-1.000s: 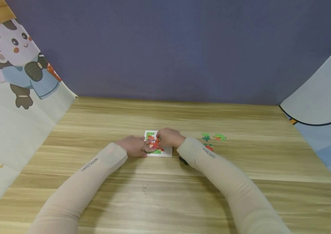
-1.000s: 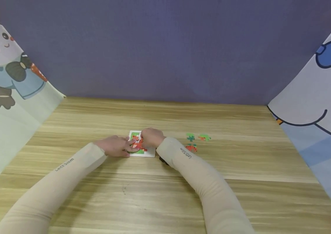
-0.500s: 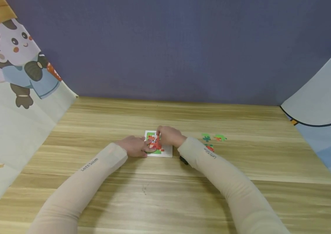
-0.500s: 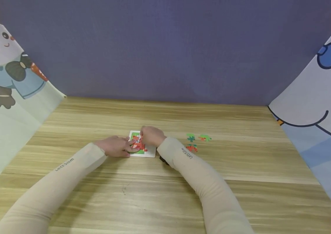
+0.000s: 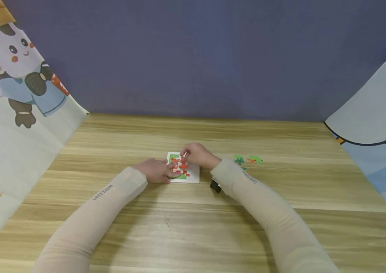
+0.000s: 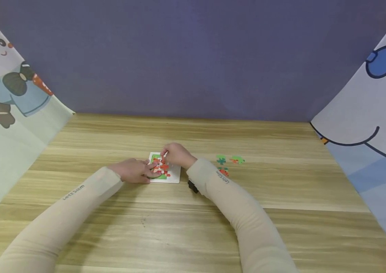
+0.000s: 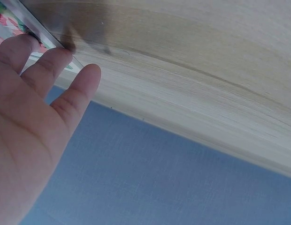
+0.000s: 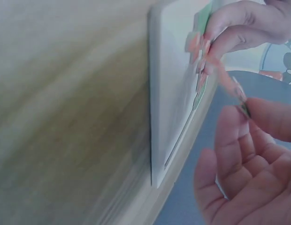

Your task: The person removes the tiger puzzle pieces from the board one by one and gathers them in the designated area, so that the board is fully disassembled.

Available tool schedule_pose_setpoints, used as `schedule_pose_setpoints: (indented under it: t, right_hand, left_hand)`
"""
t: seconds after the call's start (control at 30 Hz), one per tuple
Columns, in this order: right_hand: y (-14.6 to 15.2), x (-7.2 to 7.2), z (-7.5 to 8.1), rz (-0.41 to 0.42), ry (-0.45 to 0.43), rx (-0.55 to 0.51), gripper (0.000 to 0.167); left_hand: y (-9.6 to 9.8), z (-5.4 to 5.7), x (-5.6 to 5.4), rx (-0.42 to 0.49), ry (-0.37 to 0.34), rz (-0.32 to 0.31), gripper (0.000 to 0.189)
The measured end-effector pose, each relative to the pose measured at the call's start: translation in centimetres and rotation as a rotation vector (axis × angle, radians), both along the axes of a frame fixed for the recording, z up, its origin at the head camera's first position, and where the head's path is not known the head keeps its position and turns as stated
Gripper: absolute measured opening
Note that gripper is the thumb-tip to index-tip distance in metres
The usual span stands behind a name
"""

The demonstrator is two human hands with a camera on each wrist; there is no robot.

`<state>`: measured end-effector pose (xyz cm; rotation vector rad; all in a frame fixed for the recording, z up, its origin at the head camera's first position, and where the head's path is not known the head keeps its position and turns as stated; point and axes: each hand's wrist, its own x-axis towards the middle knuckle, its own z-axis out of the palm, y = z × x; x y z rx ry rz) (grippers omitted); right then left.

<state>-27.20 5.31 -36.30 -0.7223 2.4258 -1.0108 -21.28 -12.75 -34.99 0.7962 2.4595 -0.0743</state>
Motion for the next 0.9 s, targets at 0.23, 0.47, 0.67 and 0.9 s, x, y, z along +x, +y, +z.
schedule_pose_setpoints:
  t: [0.23, 0.47, 0.67, 0.9]
  right_hand:
    - [1.3, 0.3, 0.0, -0.039, 0.02, -0.05, 0.027]
    - [3.4, 0.6, -0.4, -0.104, -0.039, -0.079, 0.026]
    - [5.9, 0.6, -0.7, -0.12, -0.042, -0.101, 0.028]
    - [8.3, 0.6, -0.3, -0.178, -0.046, -0.11, 0.029]
  left_hand:
    - [0.0, -0.1, 0.1, 0.011, -0.004, 0.045, 0.047]
    - [0.0, -0.3, 0.0, 0.021, -0.014, 0.065, 0.047]
    - [-0.1, -0.2, 0.0, 0.041, -0.018, 0.06, 0.047]
    - [-0.1, 0.0, 0.2, 0.031, -0.019, 0.055, 0.047]
